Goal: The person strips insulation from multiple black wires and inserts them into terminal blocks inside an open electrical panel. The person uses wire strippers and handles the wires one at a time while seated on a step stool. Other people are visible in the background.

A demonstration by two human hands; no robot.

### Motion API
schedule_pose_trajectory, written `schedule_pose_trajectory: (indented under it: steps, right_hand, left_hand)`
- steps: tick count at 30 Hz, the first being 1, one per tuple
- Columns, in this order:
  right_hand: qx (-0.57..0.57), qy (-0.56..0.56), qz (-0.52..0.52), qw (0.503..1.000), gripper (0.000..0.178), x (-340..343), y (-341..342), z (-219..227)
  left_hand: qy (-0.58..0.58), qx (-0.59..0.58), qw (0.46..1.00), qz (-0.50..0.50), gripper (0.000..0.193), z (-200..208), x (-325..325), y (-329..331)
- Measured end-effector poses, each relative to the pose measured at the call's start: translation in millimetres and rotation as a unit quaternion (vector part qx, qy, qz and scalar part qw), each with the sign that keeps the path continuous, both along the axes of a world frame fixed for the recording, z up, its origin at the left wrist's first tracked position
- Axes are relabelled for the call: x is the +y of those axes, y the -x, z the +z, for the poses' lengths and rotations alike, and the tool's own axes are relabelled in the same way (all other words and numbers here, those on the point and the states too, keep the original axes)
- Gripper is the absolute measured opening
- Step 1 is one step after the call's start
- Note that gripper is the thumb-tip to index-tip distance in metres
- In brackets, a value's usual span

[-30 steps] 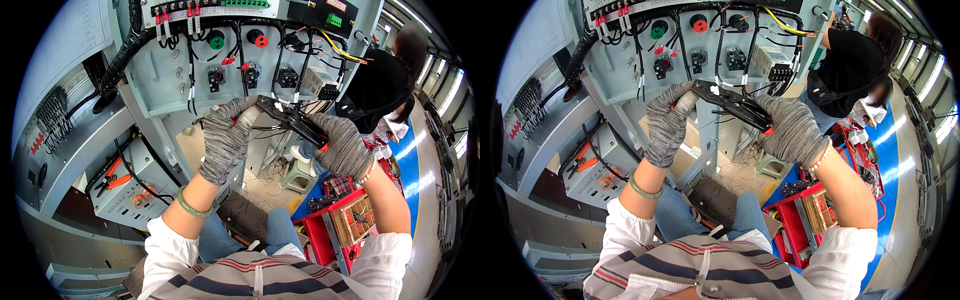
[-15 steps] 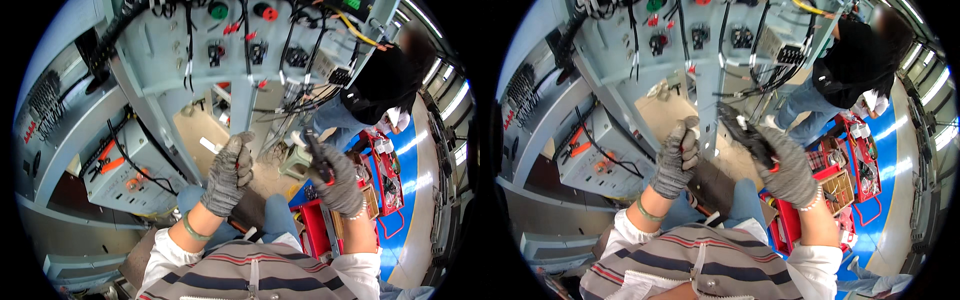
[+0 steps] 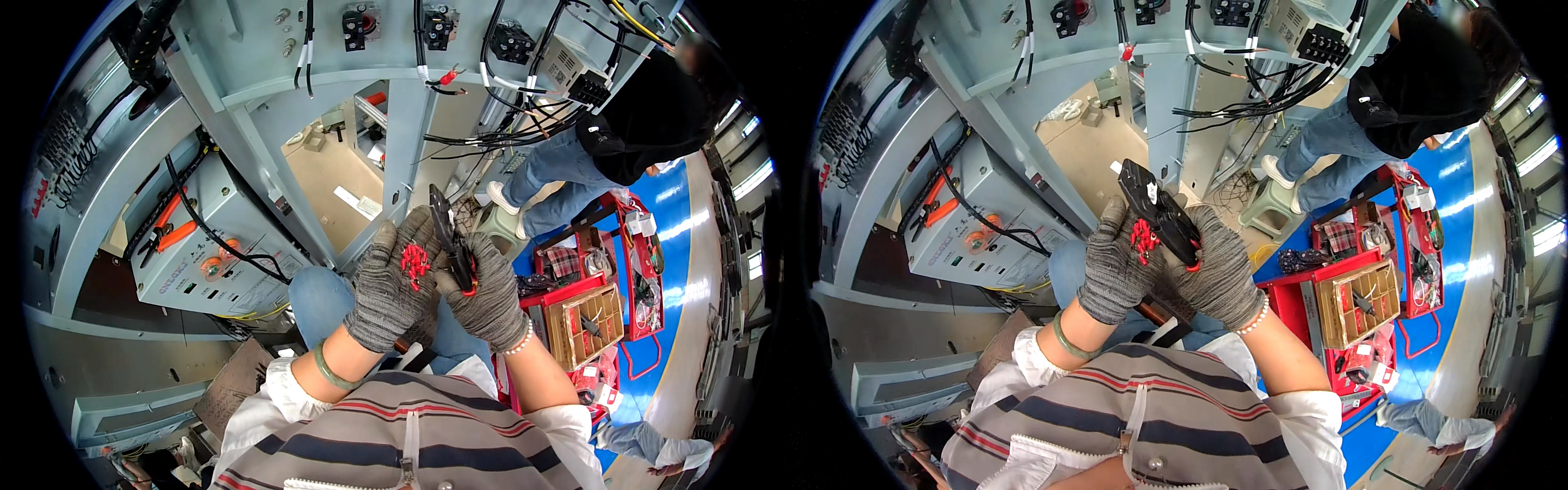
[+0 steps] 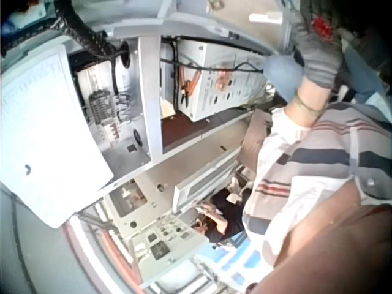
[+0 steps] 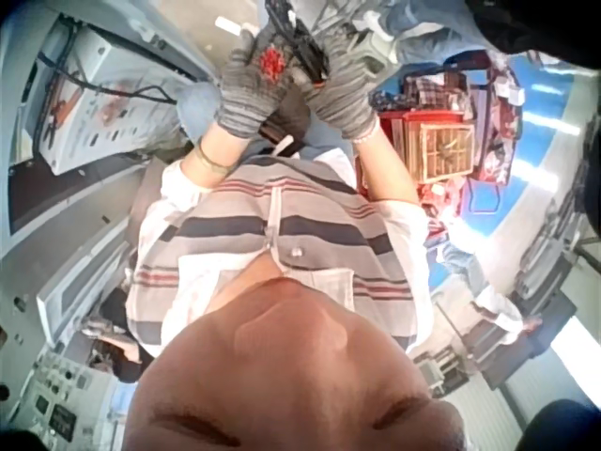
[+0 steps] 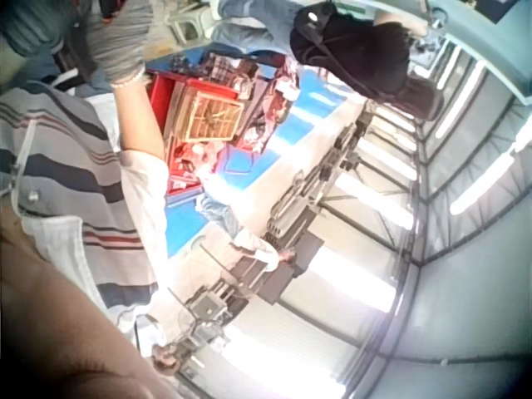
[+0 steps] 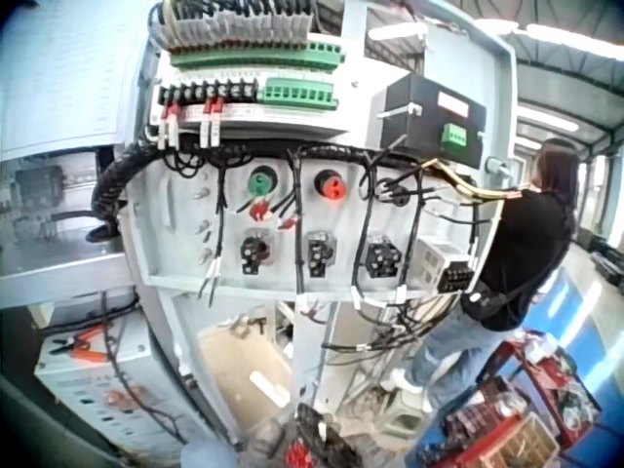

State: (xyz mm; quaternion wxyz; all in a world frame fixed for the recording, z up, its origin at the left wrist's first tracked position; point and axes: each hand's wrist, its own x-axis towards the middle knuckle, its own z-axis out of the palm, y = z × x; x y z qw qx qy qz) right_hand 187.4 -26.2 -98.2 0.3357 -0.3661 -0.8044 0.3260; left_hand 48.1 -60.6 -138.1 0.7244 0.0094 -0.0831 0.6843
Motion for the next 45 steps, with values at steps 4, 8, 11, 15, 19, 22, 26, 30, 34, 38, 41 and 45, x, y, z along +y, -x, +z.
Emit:
schedule_pose_trajectory:
  steps: [4, 8, 11, 15, 19, 22, 26, 30, 34, 38, 41, 45]
  right_hand:
    - [-0.003, -0.026, -0.016, 1.0, 0.036, 4.1, 4.0, -1.5]
    - [-0.042, -0.046, -0.025, 0.998, 0.04, 5.9, 6.3, 1.6]
    - [-0.071, -0.049, -0.012, 0.996, 0.043, 6.3, 8.1, 5.0]
    - [-0.039, -0.063, -0.009, 0.997, 0.05, 6.7, 7.9, 9.1]
    - [-0.042, -0.075, -0.003, 0.996, 0.051, 7.8, 6.2, 10.5]
    - [-0.057, -0.079, 0.002, 0.995, 0.051, 9.5, 4.8, 9.4]
    - [-0.055, -0.025, -0.007, 0.998, 0.051, 14.1, 1.0, 8.2]
    - [-0.036, -0.063, -0.002, 0.997, 0.049, 21.6, -3.5, 7.5]
    - [-0.046, -0.093, 0.004, 0.995, 0.042, 23.5, -5.5, 4.6]
    - [-0.017, -0.081, -0.012, 0.997, 0.033, 21.8, -6.9, 0.4]
    - [0.009, -0.067, 0.002, 0.998, 0.031, 23.2, -6.0, 0.5]
    - [0.006, -0.093, -0.007, 0.996, 0.03, 26.4, -2.0, 17.1]
  left_hand:
    - [-0.074, -0.092, 0.992, -0.041, 0.058, -1.3, 0.8, -2.0]
    - [0.012, 0.057, 0.998, 0.01, 0.055, -0.8, -2.5, -6.9]
    - [0.006, -0.013, 1.0, -0.027, 0.048, -1.1, -1.8, -6.1]
    - [0.083, 0.068, 0.994, 0.003, 0.038, -4.5, -0.3, -7.2]
    - [0.075, 0.085, 0.994, 0.001, 0.036, -5.1, 0.1, -8.0]
    - [0.109, 0.153, 0.982, 0.032, 0.036, -1.8, 1.7, -11.5]
    - [0.169, 0.228, 0.959, 0.025, 0.037, 1.0, 1.5, -9.6]
    - [0.208, 0.327, 0.922, -0.009, 0.034, -3.3, -0.8, -6.1]
    - [0.138, 0.384, 0.912, -0.034, 0.03, -8.0, 3.1, -2.1]
    - [0.172, 0.38, 0.909, -0.018, 0.029, -5.7, 2.9, -2.8]
    - [0.162, 0.401, 0.902, -0.009, 0.031, 0.1, 0.7, -4.6]
    - [0.169, 0.476, 0.863, 0.003, 0.031, 17.2, 3.0, 5.5]
